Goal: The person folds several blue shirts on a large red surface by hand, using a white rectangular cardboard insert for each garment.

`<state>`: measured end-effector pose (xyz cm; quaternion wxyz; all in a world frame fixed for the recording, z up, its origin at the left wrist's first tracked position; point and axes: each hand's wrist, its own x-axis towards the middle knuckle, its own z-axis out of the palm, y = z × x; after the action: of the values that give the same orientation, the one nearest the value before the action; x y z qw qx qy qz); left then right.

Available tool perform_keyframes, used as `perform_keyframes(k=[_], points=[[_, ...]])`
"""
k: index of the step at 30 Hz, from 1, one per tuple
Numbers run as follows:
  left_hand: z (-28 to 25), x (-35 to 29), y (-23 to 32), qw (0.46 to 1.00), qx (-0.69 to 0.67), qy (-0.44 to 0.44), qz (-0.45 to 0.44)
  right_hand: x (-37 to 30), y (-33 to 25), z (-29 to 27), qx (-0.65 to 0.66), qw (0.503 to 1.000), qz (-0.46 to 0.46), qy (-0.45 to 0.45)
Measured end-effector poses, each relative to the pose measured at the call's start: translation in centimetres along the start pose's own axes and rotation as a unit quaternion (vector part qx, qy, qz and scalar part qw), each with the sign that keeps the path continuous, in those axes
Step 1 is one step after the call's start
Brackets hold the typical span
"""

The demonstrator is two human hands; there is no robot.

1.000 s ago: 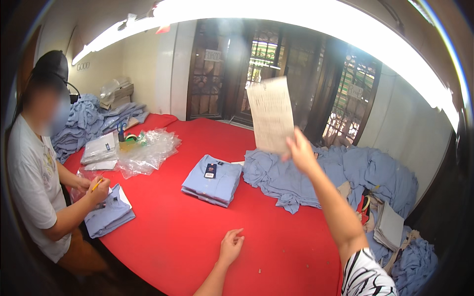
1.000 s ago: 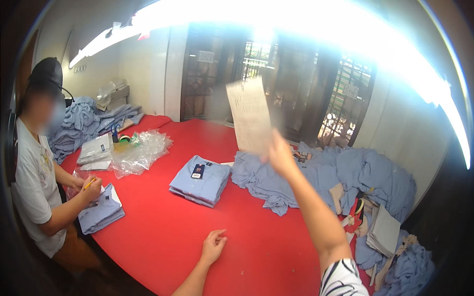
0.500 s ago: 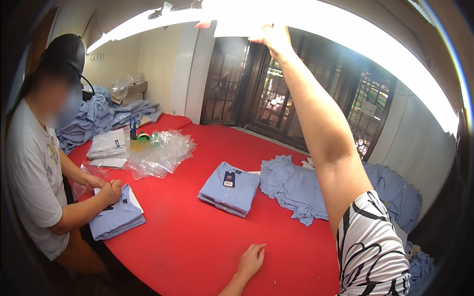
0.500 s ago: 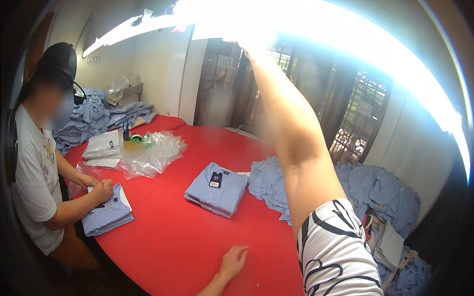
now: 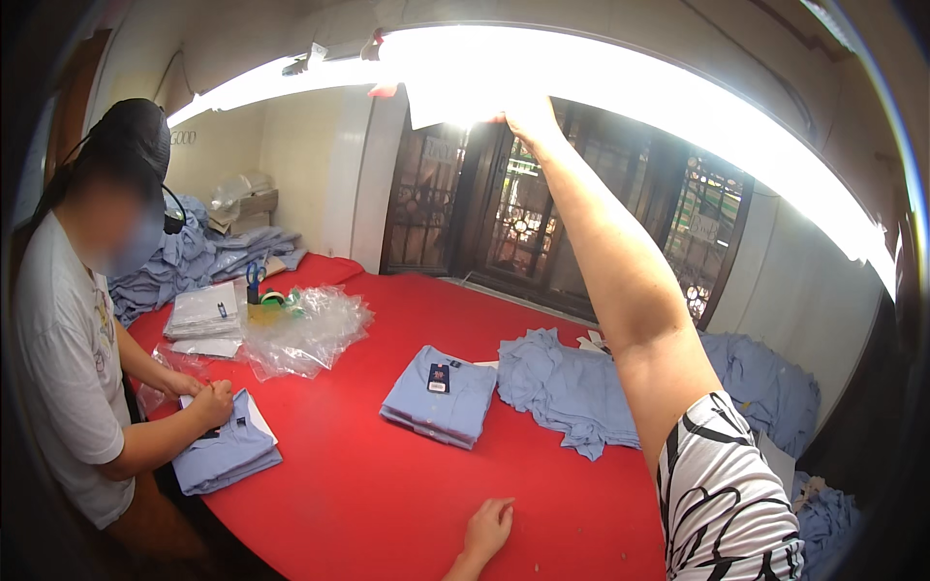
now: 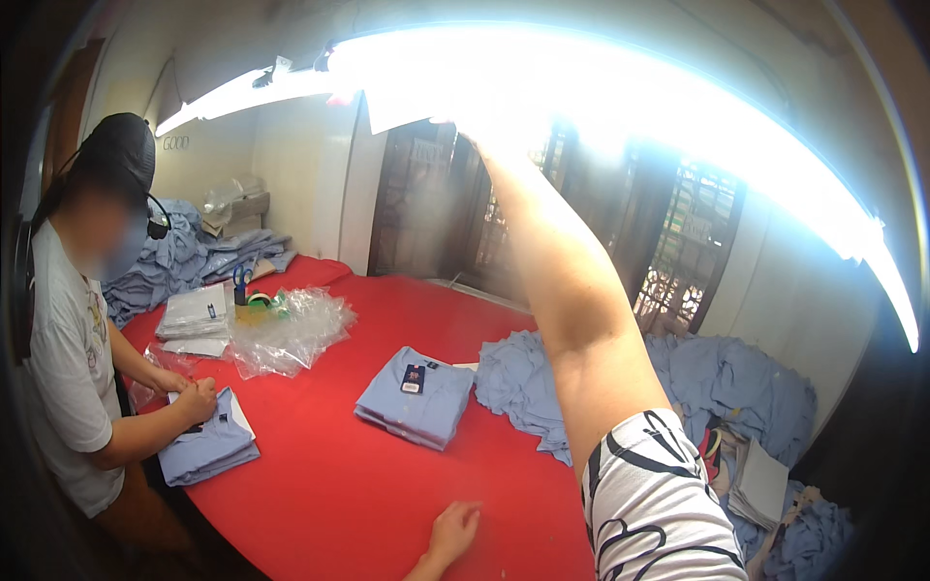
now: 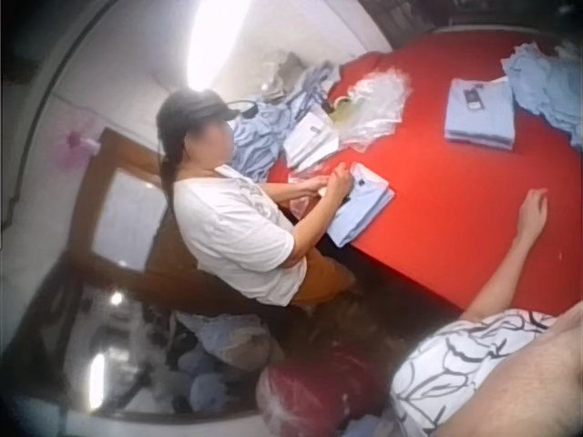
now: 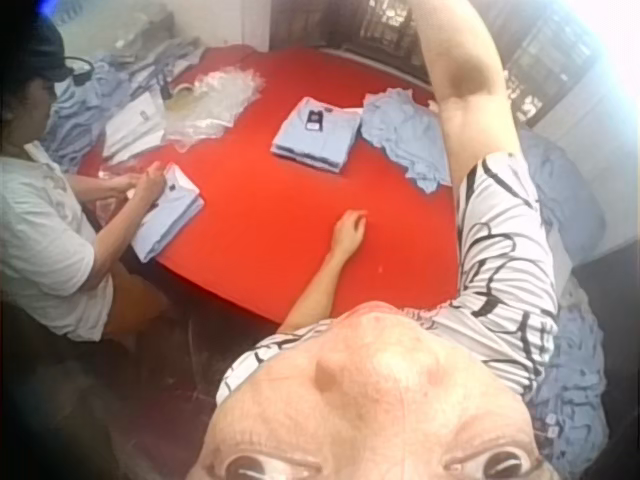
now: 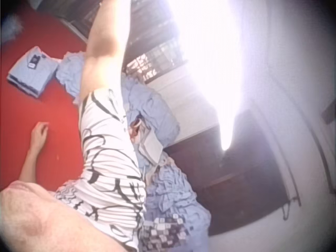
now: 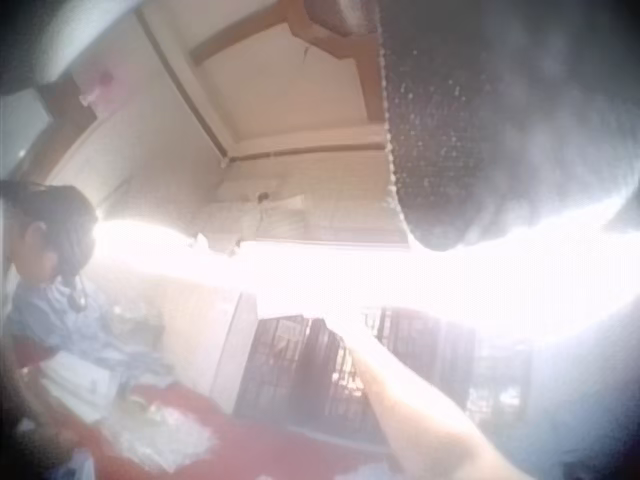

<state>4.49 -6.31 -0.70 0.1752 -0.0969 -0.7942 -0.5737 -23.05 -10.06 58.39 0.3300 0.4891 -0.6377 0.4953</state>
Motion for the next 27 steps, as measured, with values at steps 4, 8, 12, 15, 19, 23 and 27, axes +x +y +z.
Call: perform_keyframes(k=[4, 8, 12, 15, 19, 23, 27], points=[[-0.3, 0.0, -0.7, 0.999, 0.022, 0.017, 0.017, -0.8, -0.6, -0.6, 0.027, 0.999, 0.024, -0.018], [1.2, 1.0, -1.3, 1.000, 0.011, -0.004, 0.023, -3.1, -2.7, -1.0, 0.076, 0.987, 0.055, -0.128], [1.7, 1.5, 0.0, 0.999, -0.033, -0.025, -0.005, -15.1, -5.5, -3.4, -0.034, 0.976, 0.116, -0.183], [-0.6, 1.2, -0.6, 0.999, 0.005, -0.003, -0.042, -29.2, -6.9, -3.6, -0.164, 0.940, 0.182, -0.238], [0.8, 1.0, 0.0, 0.997, -0.014, -0.032, -0.064, -53.8, -7.7, -10.0, -0.196, 0.877, 0.359, -0.252], [1.6, 0.9, 0.5, 0.996, 0.055, -0.039, -0.055, -67.9, -3.2, -16.9, -0.325, 0.761, 0.542, -0.148], [1.5, 0.6, 1.3, 0.994, 0.071, -0.035, -0.071, -70.6, 3.9, -23.6, -0.442, 0.767, 0.464, 0.031]])
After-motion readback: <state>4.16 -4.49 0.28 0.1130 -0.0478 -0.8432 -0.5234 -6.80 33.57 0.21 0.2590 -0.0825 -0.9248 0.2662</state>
